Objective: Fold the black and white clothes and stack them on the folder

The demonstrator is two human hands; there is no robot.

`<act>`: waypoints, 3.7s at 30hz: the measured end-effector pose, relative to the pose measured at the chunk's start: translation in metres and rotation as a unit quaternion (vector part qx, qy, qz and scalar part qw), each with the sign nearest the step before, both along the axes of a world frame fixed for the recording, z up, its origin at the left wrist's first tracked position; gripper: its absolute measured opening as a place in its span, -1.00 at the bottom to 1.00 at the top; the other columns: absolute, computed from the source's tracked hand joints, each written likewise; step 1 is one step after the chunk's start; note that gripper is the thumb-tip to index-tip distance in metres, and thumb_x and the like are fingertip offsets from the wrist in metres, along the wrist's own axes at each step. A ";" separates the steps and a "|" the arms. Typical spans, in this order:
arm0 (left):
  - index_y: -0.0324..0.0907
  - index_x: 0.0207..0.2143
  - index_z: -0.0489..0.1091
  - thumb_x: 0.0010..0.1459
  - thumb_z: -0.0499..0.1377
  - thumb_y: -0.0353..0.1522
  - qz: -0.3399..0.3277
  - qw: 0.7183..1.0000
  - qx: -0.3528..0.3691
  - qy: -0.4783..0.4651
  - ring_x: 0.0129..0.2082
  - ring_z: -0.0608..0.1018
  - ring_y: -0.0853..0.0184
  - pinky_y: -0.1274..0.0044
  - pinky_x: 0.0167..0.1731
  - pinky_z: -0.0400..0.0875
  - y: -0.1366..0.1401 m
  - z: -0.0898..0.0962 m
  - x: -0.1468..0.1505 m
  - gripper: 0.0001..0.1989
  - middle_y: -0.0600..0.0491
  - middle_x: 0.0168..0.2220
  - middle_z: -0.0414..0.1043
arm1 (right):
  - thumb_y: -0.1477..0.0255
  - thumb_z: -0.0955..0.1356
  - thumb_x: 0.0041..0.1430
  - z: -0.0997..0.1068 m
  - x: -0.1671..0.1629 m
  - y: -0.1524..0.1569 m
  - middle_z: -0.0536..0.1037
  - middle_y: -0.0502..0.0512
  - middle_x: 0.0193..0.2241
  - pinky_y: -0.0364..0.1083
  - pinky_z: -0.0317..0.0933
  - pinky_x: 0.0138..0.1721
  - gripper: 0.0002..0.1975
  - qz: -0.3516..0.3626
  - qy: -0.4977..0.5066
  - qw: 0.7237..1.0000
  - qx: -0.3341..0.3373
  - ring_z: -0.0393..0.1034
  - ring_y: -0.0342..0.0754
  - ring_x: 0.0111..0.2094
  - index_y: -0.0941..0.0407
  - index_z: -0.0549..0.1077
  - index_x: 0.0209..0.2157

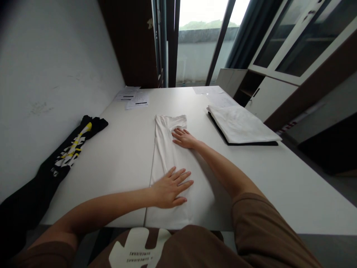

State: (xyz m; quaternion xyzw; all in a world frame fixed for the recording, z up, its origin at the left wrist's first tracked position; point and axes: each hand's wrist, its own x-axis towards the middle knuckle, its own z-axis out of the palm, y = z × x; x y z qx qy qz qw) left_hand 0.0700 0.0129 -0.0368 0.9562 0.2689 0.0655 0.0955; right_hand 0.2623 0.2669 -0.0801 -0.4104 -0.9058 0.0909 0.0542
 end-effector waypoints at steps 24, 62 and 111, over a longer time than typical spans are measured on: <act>-0.06 0.50 -0.06 0.43 -0.13 0.08 0.222 0.974 -0.002 0.052 0.51 -0.14 -0.01 0.06 0.42 -0.16 0.076 -0.028 -0.045 -0.25 -0.12 0.52 -0.25 | 0.11 0.19 0.49 -0.003 -0.017 -0.025 0.02 0.05 0.46 0.26 -0.28 0.43 -0.43 -0.054 0.033 0.998 0.027 -0.20 0.19 0.47 -0.09 0.19 0.43; -0.13 -0.26 0.42 0.37 0.05 -0.33 0.410 0.910 0.037 0.049 -0.16 0.58 0.15 0.37 -0.12 0.30 0.107 0.001 -0.087 -0.82 -0.06 -0.20 0.56 | 0.18 0.26 0.45 -0.016 -0.001 -0.009 0.30 0.16 0.34 0.25 -0.03 0.38 -0.51 0.005 0.121 0.991 0.053 0.12 0.17 0.38 -0.02 0.36 0.32; -0.06 0.47 0.02 0.43 -0.03 0.03 -0.111 0.994 -0.011 0.002 0.50 -0.04 0.06 0.13 0.44 -0.27 0.027 -0.002 -0.028 -0.31 -0.08 0.51 -0.15 | 0.14 0.27 0.46 -0.004 -0.039 -0.040 0.16 0.23 0.41 0.23 -0.05 0.39 -0.45 -0.025 0.117 0.991 0.061 0.01 0.20 0.42 0.04 0.29 0.37</act>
